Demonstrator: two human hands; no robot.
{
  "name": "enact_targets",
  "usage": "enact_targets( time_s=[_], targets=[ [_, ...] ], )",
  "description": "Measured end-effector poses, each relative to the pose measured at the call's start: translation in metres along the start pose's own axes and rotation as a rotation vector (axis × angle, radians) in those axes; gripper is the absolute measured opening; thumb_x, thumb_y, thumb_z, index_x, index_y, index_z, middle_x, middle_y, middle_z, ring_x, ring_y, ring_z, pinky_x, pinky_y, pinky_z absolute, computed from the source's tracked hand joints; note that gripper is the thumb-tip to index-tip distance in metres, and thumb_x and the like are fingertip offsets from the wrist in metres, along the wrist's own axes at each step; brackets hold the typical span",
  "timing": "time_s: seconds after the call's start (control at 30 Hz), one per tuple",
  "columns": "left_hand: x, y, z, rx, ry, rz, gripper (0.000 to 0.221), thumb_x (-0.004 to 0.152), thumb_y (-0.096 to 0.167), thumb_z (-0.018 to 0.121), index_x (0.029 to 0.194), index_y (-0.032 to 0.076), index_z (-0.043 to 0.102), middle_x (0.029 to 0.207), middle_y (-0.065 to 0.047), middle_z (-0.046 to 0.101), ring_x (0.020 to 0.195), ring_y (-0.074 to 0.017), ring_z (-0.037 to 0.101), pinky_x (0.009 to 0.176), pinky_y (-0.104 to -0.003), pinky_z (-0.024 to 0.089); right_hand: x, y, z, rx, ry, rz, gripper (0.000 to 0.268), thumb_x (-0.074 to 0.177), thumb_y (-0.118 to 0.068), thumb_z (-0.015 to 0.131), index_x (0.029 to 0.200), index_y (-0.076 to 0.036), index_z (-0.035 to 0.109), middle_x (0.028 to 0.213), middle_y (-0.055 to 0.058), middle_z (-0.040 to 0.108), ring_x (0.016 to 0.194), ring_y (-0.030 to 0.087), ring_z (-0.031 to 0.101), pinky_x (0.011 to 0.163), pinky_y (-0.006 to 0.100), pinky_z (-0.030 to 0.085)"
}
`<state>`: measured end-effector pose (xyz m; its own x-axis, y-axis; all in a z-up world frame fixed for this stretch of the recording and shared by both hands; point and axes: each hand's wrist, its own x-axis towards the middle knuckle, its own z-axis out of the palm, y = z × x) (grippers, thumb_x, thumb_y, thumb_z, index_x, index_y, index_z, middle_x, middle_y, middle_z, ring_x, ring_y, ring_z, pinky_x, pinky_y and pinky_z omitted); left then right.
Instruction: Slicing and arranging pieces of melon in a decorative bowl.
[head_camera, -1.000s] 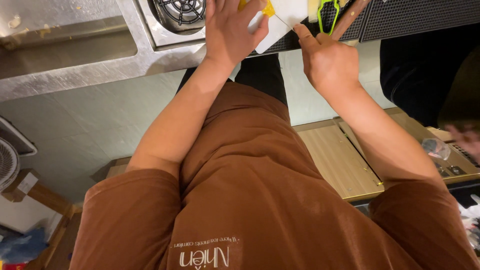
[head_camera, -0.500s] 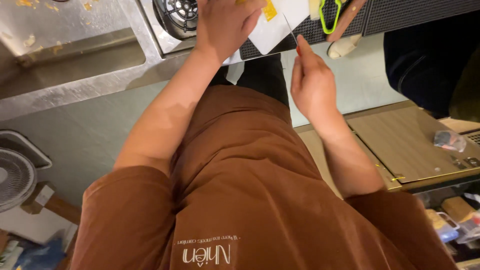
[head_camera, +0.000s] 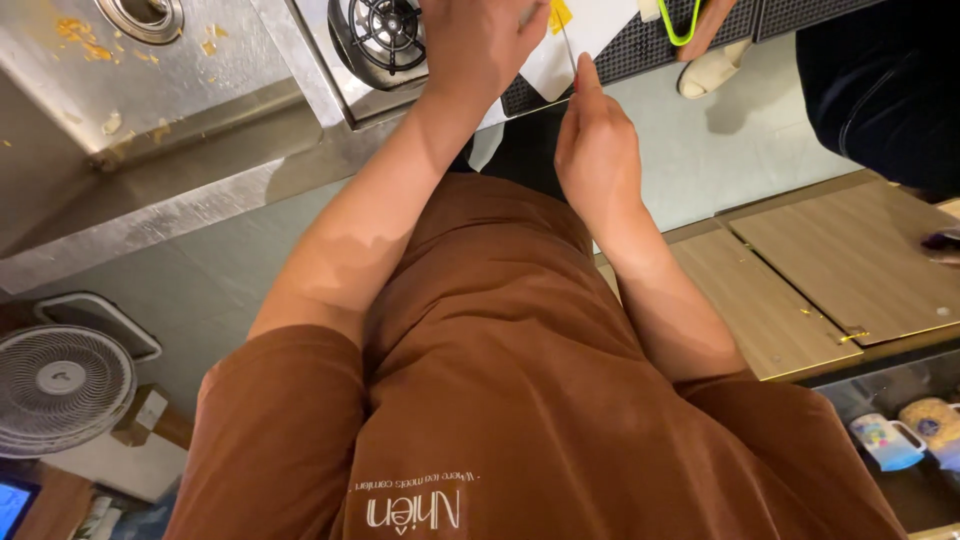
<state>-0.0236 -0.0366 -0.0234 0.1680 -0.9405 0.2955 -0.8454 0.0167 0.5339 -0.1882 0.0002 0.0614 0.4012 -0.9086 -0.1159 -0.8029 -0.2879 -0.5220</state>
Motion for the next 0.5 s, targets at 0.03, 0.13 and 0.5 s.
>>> enact_targets(
  time_s=[0.03, 0.13, 0.5],
  targets=[
    [0.000, 0.001, 0.001, 0.022, 0.048, 0.001, 0.012, 0.082, 0.031, 0.076, 0.080, 0.019, 0.074, 0.067, 0.001, 0.065, 0.059, -0.0280, 0.054, 0.064, -0.043, 0.040, 0.000, 0.001, 0.002, -0.008, 0.009, -0.003, 0.041, 0.099, 0.007, 0.057, 0.139, 0.012, 0.053, 0.090, 0.026, 0.071, 0.070, 0.039, 0.065, 0.063, 0.045, 0.052],
    [0.004, 0.002, -0.005, 0.003, -0.018, 0.002, 0.008, 0.083, 0.030, 0.073, 0.083, 0.023, 0.076, 0.071, 0.000, 0.068, 0.065, -0.0284, 0.054, 0.070, -0.046, 0.037, 0.000, -0.002, 0.003, 0.010, 0.008, -0.013, 0.040, 0.099, 0.009, 0.056, 0.138, 0.015, 0.052, 0.088, 0.026, 0.070, 0.067, 0.037, 0.064, 0.063, 0.043, 0.052],
    [0.010, 0.000, -0.012, 0.055, -0.035, 0.152, 0.011, 0.091, 0.028, 0.071, 0.085, 0.019, 0.072, 0.087, -0.001, 0.064, 0.079, -0.0251, 0.055, 0.084, -0.039, 0.037, 0.000, 0.004, 0.008, -0.004, -0.029, 0.035, 0.046, 0.099, 0.006, 0.056, 0.143, 0.015, 0.046, 0.084, 0.026, 0.067, 0.063, 0.039, 0.062, 0.058, 0.047, 0.051]
  ],
)
